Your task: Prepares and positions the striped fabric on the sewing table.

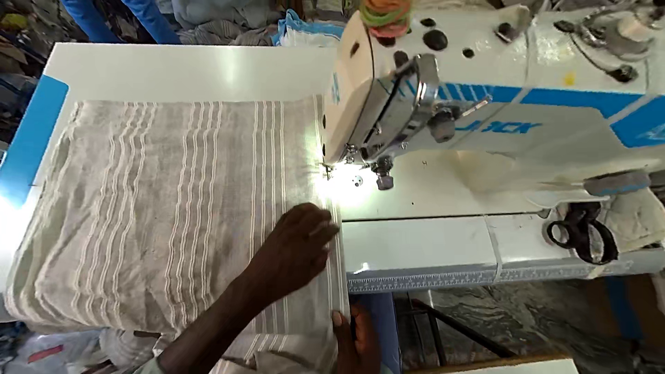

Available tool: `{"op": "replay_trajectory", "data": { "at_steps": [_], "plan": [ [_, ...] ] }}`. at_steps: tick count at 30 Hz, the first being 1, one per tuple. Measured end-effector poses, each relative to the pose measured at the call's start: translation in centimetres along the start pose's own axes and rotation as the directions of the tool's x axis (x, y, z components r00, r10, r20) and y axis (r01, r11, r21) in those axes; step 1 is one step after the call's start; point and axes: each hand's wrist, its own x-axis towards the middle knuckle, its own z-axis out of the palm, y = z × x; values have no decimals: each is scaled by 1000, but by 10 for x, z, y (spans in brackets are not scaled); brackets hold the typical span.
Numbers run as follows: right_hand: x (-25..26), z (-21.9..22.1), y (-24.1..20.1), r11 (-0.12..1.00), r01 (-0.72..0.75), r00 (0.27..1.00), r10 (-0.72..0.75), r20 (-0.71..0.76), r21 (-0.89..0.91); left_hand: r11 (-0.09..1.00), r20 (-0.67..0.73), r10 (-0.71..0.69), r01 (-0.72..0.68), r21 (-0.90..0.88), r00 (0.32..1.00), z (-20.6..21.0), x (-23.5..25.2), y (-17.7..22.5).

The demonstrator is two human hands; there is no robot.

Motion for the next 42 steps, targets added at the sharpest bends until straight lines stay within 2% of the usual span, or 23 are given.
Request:
{"op": "replay_trajectory", "data": {
  "at_steps": [2, 6, 10, 13, 15, 16, 18, 20, 23, 28, 34, 35, 36, 38, 39, 40, 42],
  "plan": [
    [-2, -4, 2, 998, 44, 999, -43, 15, -46, 995, 0, 98, -97, 27, 995, 1, -4, -8],
    [13, -13, -7, 900, 217, 976, -204, 76, -377, 982, 8, 186, -186, 24, 983, -4, 5, -27],
    [34, -11, -32, 820, 215, 976, -164, 142, -531, 975, 25, 221, -221, -11, 975, -11, 23, -49],
    [54, -6, -38, 683, 275, 961, -210, 178, -677, 954, 60, 300, -300, -2, 952, -18, 39, -66],
    [66, -2, -43, 595, 289, 956, -224, 191, -750, 927, 76, 367, -371, 49, 927, -22, 40, -60],
    [72, 0, -46, 557, 293, 954, -228, 197, -777, 934, 86, 342, -348, 75, 936, -22, 35, -49],
    [83, 1, -49, 519, 306, 950, -226, 218, -798, 971, 61, 224, -228, 68, 973, -16, 22, -32],
    [90, 1, -53, 517, 306, 951, -199, 236, -799, 981, 37, 193, -193, -4, 980, -11, 15, -38],
    [107, 2, -55, 519, 336, 942, -200, 271, -786, 966, 59, 255, -251, -65, 965, -15, 25, -58],
    [135, 4, -56, 519, 372, 927, -162, 339, -769, 950, 47, 310, -307, -61, 950, -27, 50, -80],
    [164, 7, -64, 558, 294, 942, -30, 335, -776, 928, 27, 373, -373, -10, 928, -31, 82, -101],
    [160, 6, -68, 574, 277, 940, 3, 340, -771, 944, 65, 323, -326, 43, 944, -35, 80, -97],
    [150, 3, -72, 597, 265, 936, 29, 351, -757, 967, 120, 214, -228, 115, 969, -45, 72, -86],
    [112, -7, -72, 668, 269, 922, 31, 386, -694, 964, 157, -130, 88, 253, 979, -77, 38, -53],
    [88, -13, -66, 697, 297, 919, -22, 395, -652, 896, 107, -333, 279, 345, 937, -93, 10, -40],
    [65, -19, -54, 728, 328, 915, -86, 394, -602, 783, 31, -523, 465, 414, 852, -107, -23, -34],
    [28, -30, -16, 846, 303, 919, -138, 369, -438, 550, -106, -761, 724, 415, 640, -129, -89, -54]
  ]
}}
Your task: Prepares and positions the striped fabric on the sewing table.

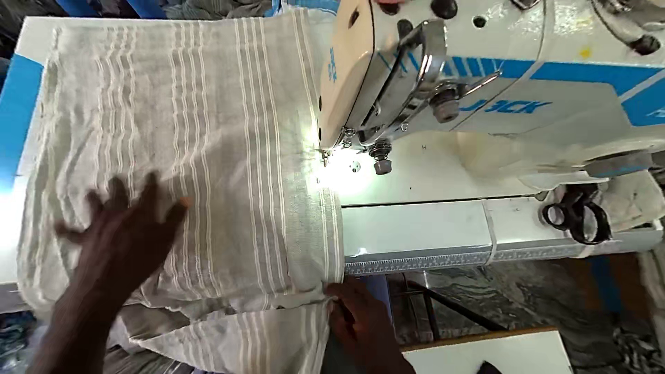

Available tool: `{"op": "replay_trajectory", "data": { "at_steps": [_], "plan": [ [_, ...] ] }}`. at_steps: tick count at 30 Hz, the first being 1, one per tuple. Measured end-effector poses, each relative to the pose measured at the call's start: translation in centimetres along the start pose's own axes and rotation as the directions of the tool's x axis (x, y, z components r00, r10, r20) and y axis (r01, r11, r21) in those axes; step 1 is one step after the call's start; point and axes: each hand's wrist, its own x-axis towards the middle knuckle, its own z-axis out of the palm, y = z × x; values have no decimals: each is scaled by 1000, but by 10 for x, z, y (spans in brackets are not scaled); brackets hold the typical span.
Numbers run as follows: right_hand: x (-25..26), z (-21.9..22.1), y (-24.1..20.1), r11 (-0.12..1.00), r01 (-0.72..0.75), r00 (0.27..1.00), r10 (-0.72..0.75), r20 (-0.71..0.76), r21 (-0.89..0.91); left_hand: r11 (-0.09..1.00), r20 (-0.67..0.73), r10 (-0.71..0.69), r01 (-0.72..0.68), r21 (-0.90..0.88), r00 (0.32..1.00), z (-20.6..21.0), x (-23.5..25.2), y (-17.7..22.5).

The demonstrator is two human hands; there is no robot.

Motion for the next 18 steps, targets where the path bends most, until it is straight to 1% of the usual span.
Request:
{"op": "replay_trajectory", "data": {
  "at_steps": [1, 2, 3, 4, 5, 6, 7, 8, 9, 10, 11, 12, 13, 14, 15, 16, 17, 18],
  "plan": [
    [-16, 11, 17, 992, -18, 1000, 19, -6, 124, 996, 3, -93, 93, -4, 996, 10, 0, -34],
    [-29, 19, 31, 965, -52, 999, 52, 5, 256, 992, 17, -119, 119, -44, 993, 16, 1, -58],
    [-38, 26, 41, 918, -100, 994, 106, 4, 385, 992, -16, -80, 78, -99, 997, 20, 2, -77],
    [-41, 31, 46, 858, -167, 981, 196, -8, 485, 985, -92, -23, 6, -174, 995, 22, 2, -92],
    [-40, 32, 46, 805, -231, 958, 286, -18, 546, 965, -196, 11, -62, -254, 981, 22, 0, -105],
    [-37, 32, 43, 773, -267, 937, 347, -33, 575, 930, -301, 34, -140, -339, 953, 21, -7, -118],
    [-35, 32, 40, 764, -265, 930, 363, -52, 589, 908, -411, 34, -200, -369, 911, 20, -16, -129],
    [-32, 32, 36, 770, -243, 933, 353, -77, 590, 903, -502, -16, -203, -379, 865, 22, -28, -137],
    [-31, 34, 32, 782, -214, 935, 337, -108, 585, 891, -569, -112, -171, -421, 814, 28, -45, -141],
    [-32, 37, 28, 805, -180, 940, 310, -142, 566, 863, -599, -241, -114, -493, 763, 38, -65, -142],
    [-32, 40, 26, 847, -138, 950, 260, -173, 514, 814, -597, -360, -71, -576, 717, 52, -84, -145],
    [-32, 43, 25, 906, -96, 964, 187, -186, 413, 745, -581, -469, -56, -665, 665, 69, -100, -151],
    [-31, 45, 24, 961, -57, 979, 107, -172, 269, 658, -532, -576, -34, -752, 620, 83, -112, -155],
    [-27, 47, 24, 995, -22, 990, 36, -136, 102, 569, -453, -667, 11, -823, 591, 94, -120, -157],
    [-23, 48, 23, 999, 5, 996, -9, -85, -51, 461, -334, -729, 68, -885, 597, 101, -125, -156],
    [-18, 49, 23, 984, 21, 999, -27, -29, -178, 346, -188, -746, 131, -929, 639, 106, -130, -158],
    [-14, 49, 24, 961, 32, 999, -25, 28, -274, 241, -45, -717, 187, -952, 696, 112, -134, -165],
    [-10, 50, 25, 940, 50, 996, -23, 81, -339, 176, 50, -675, 227, -958, 736, 118, -136, -175]
  ]
}}
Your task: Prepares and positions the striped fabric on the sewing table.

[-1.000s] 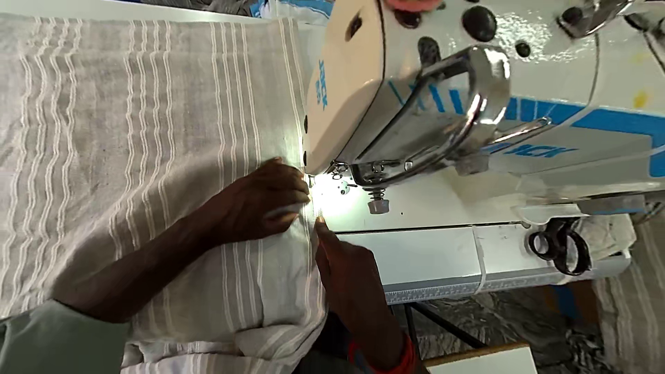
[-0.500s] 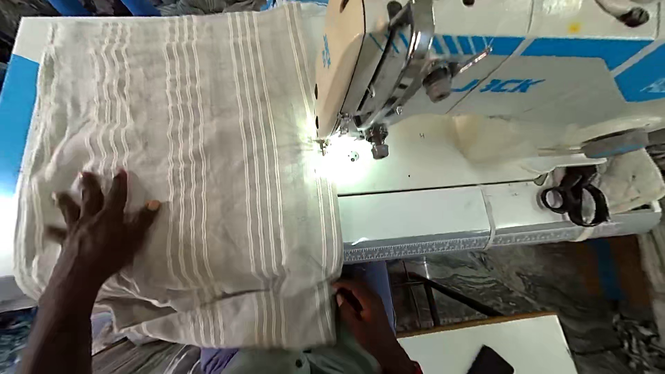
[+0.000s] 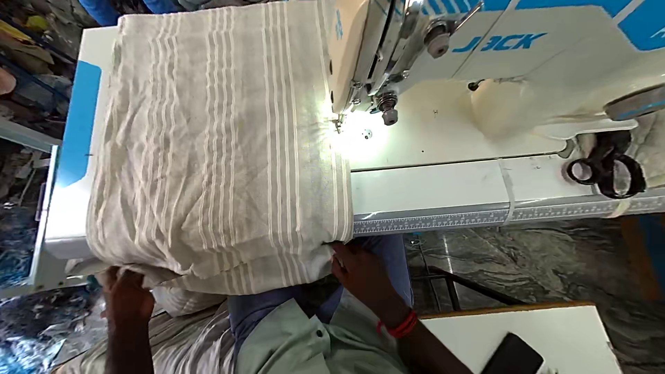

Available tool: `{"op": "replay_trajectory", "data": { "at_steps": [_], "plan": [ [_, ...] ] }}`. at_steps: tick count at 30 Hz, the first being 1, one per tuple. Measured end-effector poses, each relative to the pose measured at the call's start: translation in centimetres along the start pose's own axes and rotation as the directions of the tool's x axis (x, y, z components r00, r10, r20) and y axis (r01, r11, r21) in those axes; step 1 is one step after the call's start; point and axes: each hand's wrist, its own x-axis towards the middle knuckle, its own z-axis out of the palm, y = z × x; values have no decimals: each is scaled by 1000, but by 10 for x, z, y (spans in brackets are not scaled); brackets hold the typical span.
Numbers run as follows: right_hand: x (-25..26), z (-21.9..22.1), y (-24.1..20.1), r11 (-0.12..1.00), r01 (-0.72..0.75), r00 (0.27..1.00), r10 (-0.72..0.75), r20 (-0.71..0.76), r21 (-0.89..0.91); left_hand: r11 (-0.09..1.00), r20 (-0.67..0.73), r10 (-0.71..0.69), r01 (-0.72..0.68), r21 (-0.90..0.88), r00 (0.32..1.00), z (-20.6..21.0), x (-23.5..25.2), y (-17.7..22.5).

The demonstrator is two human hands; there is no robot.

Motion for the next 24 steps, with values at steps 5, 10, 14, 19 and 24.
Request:
{"op": "replay_trajectory", "data": {
  "at_steps": [5, 10, 14, 19, 24],
  "plan": [
    [6, -39, 15, 942, 112, 926, -214, 310, 317, 979, 130, 203, -197, -62, 970, -43, 25, -5],
    [-14, -60, 21, 447, -134, 965, -144, 219, 885, 925, 94, 220, -238, 295, 971, -59, 11, 32],
    [-27, -36, 2, 481, -125, 992, 38, 122, 868, 937, 137, 159, -193, 291, 978, -69, 16, 34],
    [-28, -27, -6, 622, -75, 997, 71, 39, 779, 955, 243, 107, -168, 246, 964, -73, 18, 36],
    [-18, -40, 3, 844, 3, 973, -126, 193, 537, 911, 248, 150, -231, 341, 957, -65, 16, 43]
  ]
}}
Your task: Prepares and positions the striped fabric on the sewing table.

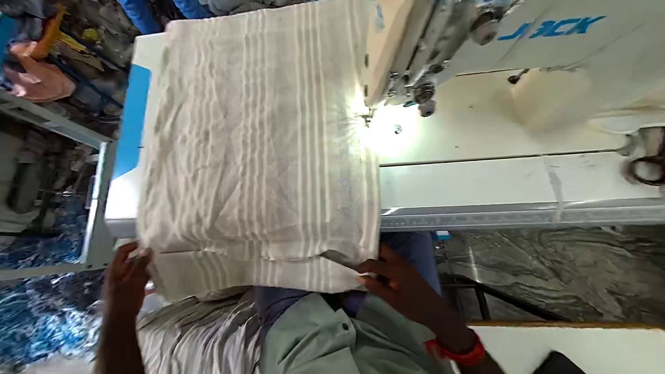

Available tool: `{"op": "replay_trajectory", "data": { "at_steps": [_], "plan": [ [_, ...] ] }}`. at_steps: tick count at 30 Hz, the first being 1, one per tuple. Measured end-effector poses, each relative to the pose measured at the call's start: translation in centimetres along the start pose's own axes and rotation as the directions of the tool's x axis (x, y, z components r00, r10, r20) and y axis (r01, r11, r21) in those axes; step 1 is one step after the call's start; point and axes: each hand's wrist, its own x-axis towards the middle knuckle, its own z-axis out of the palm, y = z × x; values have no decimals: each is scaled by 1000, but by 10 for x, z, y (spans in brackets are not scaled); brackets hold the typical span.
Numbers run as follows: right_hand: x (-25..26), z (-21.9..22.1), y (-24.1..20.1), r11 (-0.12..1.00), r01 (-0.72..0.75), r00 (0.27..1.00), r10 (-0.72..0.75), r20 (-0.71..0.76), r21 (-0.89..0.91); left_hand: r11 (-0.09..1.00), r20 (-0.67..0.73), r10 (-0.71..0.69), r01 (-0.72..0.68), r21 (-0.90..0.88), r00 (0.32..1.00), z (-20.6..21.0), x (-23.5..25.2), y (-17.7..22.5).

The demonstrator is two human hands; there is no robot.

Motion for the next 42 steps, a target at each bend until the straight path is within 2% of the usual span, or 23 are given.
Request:
{"op": "replay_trajectory", "data": {
  "at_steps": [3, 5, 8, 14, 15, 17, 20, 22, 24, 26, 28, 31, 34, 36, 38, 39, 42],
  "plan": [
    [8, -11, 1, 981, 46, 996, -31, 84, -186, 986, -48, 36, -28, 162, 998, 10, -5, 14],
    [10, -13, 3, 986, 74, 992, -57, 114, -153, 963, 15, 142, -142, 228, 990, 8, -5, 3],
    [11, -16, 11, 996, 86, 983, -81, 166, -21, 898, 180, 261, -306, 315, 949, 6, -2, -15],
    [11, -28, 12, 988, 115, 960, -83, 268, -104, 792, 219, 258, -336, 511, 941, 19, -10, -5],
    [11, -29, 12, 986, 119, 957, -82, 279, -119, 798, 248, 287, -374, 472, 925, 15, -8, -5],
    [11, -32, 12, 984, 125, 953, -82, 293, -130, 865, 289, 338, -416, 279, 896, 2, -6, -7],
    [10, -35, 14, 992, 124, 950, -115, 291, -12, 947, 238, 321, -316, -59, 917, -11, -7, -13],
    [9, -33, 14, 984, 142, 957, -164, 241, 104, 940, 196, 282, -230, -253, 939, -12, -10, -20],
    [8, -29, 10, 968, 94, 985, -125, 121, 232, 902, 160, 249, -169, -397, 955, -14, -10, -23],
    [5, -14, 1, 943, -9, 994, 43, -96, 333, 914, 143, 218, -151, -377, 965, -14, -7, -23],
    [1, 12, -13, 906, -92, 930, 227, -290, 413, 958, 114, 188, -156, -242, 976, -12, -4, -19],
    [-6, 47, -27, 861, -49, 837, 312, -451, 505, 970, 69, 153, -136, -201, 986, -11, 3, -20],
    [-8, 52, -35, 793, 31, 799, 346, -491, 609, 980, 57, -8, 19, -196, 998, -8, 2, -11],
    [-6, 45, -34, 798, -61, 811, 390, -436, 600, 980, 95, -62, 79, -183, 993, -2, 0, -3],
    [-1, 38, -34, 817, -198, 826, 436, -357, 541, 982, 64, -49, 59, -177, 997, 4, 2, -3],
    [2, 37, -34, 832, -223, 817, 444, -367, 508, 985, 18, -26, 29, -171, 999, 6, 3, -4],
    [1, 38, -38, 882, -190, 793, 397, -463, 432, 997, -167, 8, -20, -72, 986, 4, 6, 8]
  ]
}}
